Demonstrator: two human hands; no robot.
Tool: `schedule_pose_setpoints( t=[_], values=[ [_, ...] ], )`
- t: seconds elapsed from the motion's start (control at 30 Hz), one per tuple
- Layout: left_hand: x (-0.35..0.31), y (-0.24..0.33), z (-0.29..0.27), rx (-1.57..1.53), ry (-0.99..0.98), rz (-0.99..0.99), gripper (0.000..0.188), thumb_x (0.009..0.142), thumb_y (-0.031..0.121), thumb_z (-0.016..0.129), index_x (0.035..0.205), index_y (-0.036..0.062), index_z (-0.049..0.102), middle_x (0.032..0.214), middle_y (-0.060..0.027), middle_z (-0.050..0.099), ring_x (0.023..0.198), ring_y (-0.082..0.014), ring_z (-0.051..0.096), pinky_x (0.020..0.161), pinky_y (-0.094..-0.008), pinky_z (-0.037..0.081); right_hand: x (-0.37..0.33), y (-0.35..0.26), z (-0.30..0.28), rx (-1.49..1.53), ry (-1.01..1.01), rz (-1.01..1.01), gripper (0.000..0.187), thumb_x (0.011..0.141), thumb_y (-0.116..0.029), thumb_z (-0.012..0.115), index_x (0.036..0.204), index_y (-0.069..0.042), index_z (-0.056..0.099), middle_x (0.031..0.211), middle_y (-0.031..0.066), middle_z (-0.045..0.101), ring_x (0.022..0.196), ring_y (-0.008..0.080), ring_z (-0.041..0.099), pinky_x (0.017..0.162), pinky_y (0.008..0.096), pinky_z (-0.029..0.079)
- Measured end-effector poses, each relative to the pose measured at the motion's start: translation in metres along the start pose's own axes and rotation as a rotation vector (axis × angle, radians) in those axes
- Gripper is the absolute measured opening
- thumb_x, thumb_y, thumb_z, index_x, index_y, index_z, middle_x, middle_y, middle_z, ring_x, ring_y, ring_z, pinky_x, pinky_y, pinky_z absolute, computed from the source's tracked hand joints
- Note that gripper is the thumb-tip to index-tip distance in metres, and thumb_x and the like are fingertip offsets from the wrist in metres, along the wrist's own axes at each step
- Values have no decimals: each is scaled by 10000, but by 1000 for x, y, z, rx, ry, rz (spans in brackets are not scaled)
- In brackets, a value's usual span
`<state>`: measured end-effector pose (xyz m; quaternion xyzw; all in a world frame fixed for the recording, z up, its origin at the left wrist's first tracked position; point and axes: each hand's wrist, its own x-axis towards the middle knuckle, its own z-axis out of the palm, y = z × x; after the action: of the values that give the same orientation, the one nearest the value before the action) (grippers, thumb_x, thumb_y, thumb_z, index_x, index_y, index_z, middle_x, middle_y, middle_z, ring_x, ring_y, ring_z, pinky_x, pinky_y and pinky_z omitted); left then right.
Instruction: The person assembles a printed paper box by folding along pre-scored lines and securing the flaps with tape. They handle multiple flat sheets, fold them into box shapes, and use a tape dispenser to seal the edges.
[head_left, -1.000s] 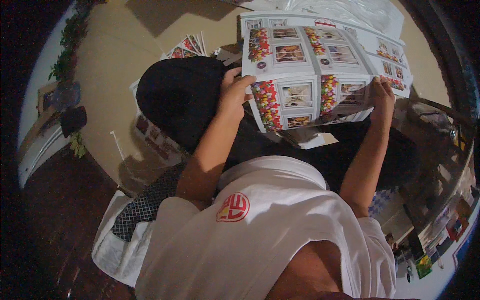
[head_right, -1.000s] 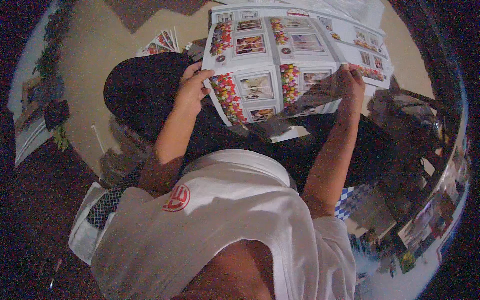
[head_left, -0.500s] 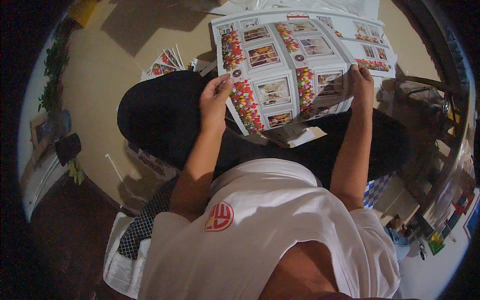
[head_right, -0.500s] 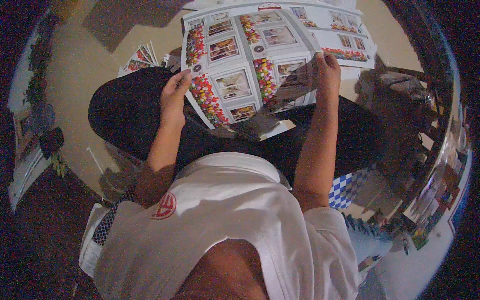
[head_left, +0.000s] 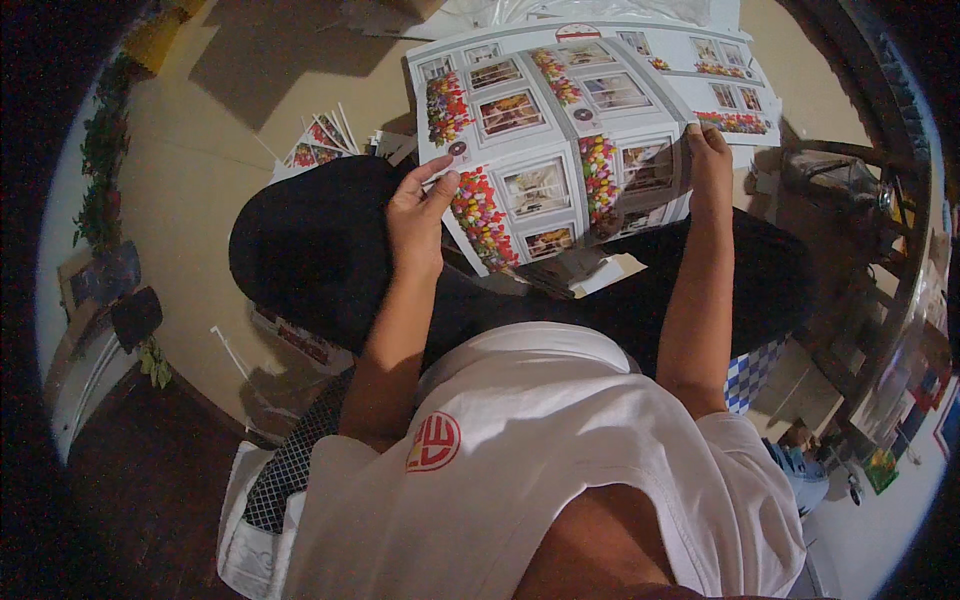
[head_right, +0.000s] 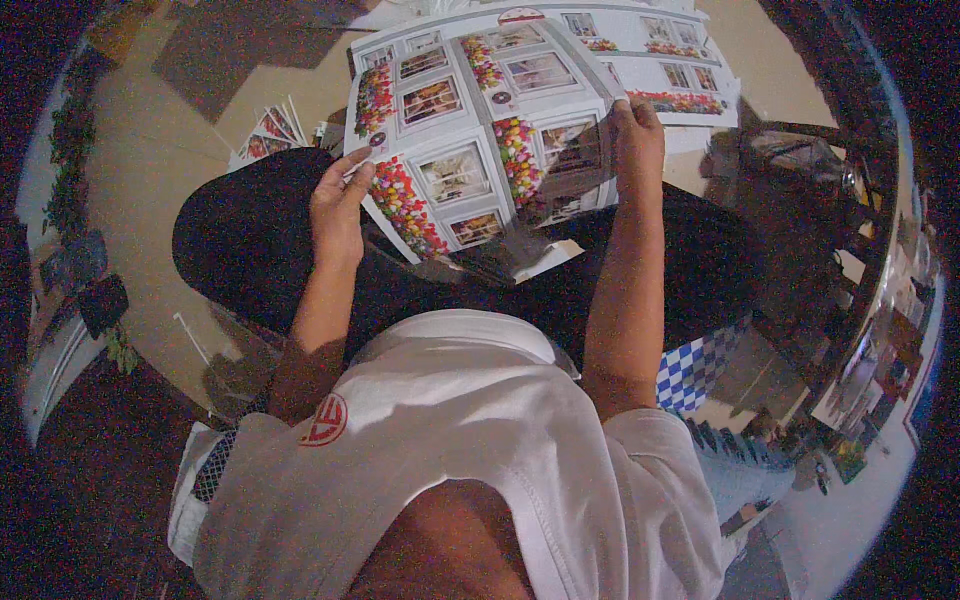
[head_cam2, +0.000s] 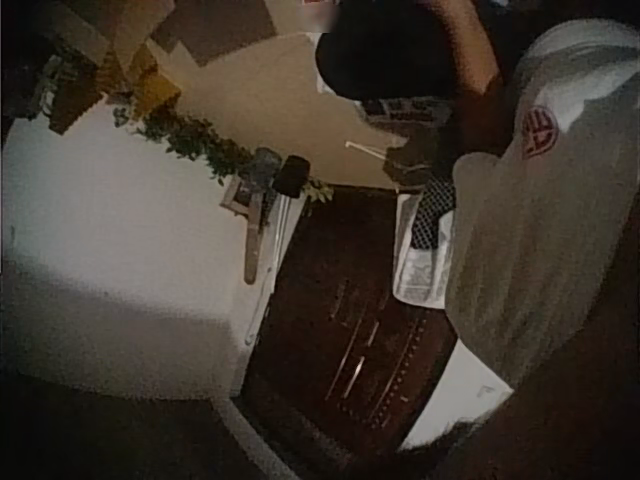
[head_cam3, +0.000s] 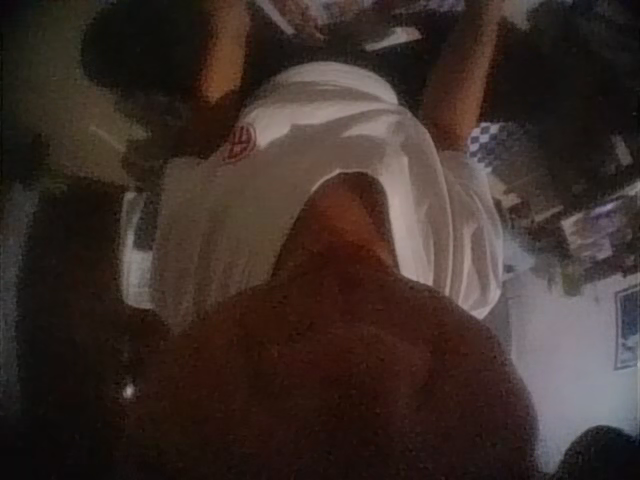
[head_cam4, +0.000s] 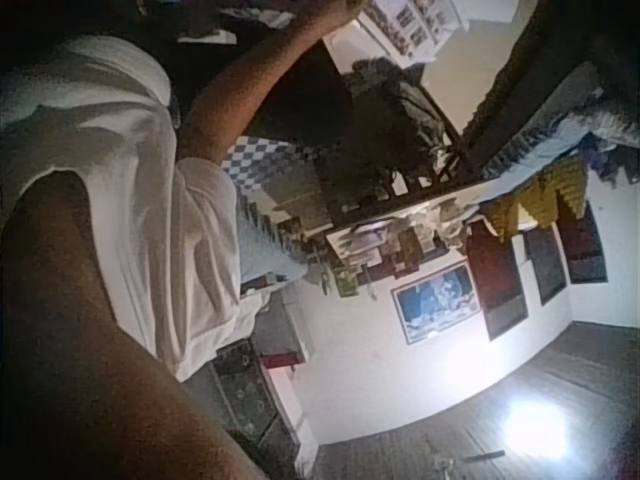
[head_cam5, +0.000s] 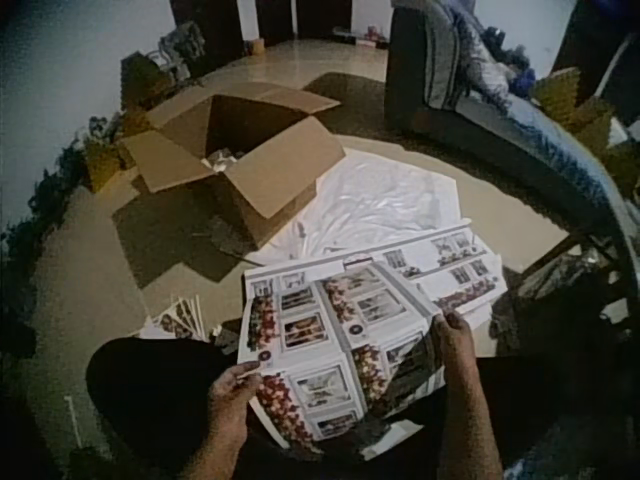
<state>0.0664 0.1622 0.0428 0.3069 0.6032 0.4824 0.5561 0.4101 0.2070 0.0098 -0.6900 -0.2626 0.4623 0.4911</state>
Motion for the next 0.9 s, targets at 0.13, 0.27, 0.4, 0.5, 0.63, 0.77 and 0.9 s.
schedule_pose_setpoints(
  t=[0.13, 0.27, 0.4, 0.5, 0.63, 0.77, 0.9],
  values=[
    [-2, 1, 1, -120, -83, 22, 318, 817, -1, 665, 1124, -33, 590, 1070, -95, 621, 920, -118, 599, 829, -253, 480, 5, 3, -2, -54, 25, -14, 181, 912, -205, 539, 906, -31, 588, 738, 16, 559, 627, 112, 508, 568, 259, 414],
    [-3, 0, 3, -88, -32, 63, 306, 817, -12, 651, 1117, -36, 591, 1046, -94, 630, 894, -119, 607, 815, -249, 483, 6, 10, 0, -8, 7, 42, 177, 909, -214, 551, 912, -43, 599, 722, 16, 560, 609, 109, 515, 545, 266, 419],
    [-5, 0, 8, -119, 22, 50, 290, 825, -12, 636, 1111, -35, 592, 1036, -96, 632, 888, -119, 604, 817, -247, 476, 7, 14, -7, 36, -46, 60, 168, 906, -218, 565, 917, -59, 619, 744, 5, 593, 641, 98, 534, 572, 266, 417],
    [-6, 1, 13, -113, 49, 48, 291, 823, -23, 627, 1112, -30, 591, 1056, -87, 618, 904, -120, 596, 812, -249, 476, 10, 13, -5, 46, 3, 41, 169, 896, -218, 571, 840, -58, 571, 663, -5, 532, 554, 98, 492, 488, 262, 404],
    [-7, -1, 15, -162, 91, 53, 304, 808, -44, 634, 1108, -28, 588, 1043, -85, 613, 893, -114, 596, 804, -249, 482, 1, 1, -1, 90, -25, 77, 159, 879, -213, 604, 923, -60, 605, 764, -9, 570, 680, 96, 513, 613, 252, 411],
    [-2, -5, 14, -199, 74, 52, 289, 811, -40, 631, 1096, -37, 583, 1038, -91, 616, 885, -121, 599, 805, -261, 489, 5, 2, -9, 103, -42, 45, 211, 872, -224, 634, 989, -50, 614, 863, -6, 603, 778, 97, 538, 718, 241, 416],
    [-2, -6, 14, -201, 78, 45, 287, 815, -38, 627, 1099, -32, 582, 1038, -95, 618, 887, -127, 600, 812, -266, 488, 0, -2, -7, 101, -46, 13, 214, 877, -244, 635, 978, -56, 620, 868, -15, 602, 789, 81, 525, 714, 236, 410]
  ],
)
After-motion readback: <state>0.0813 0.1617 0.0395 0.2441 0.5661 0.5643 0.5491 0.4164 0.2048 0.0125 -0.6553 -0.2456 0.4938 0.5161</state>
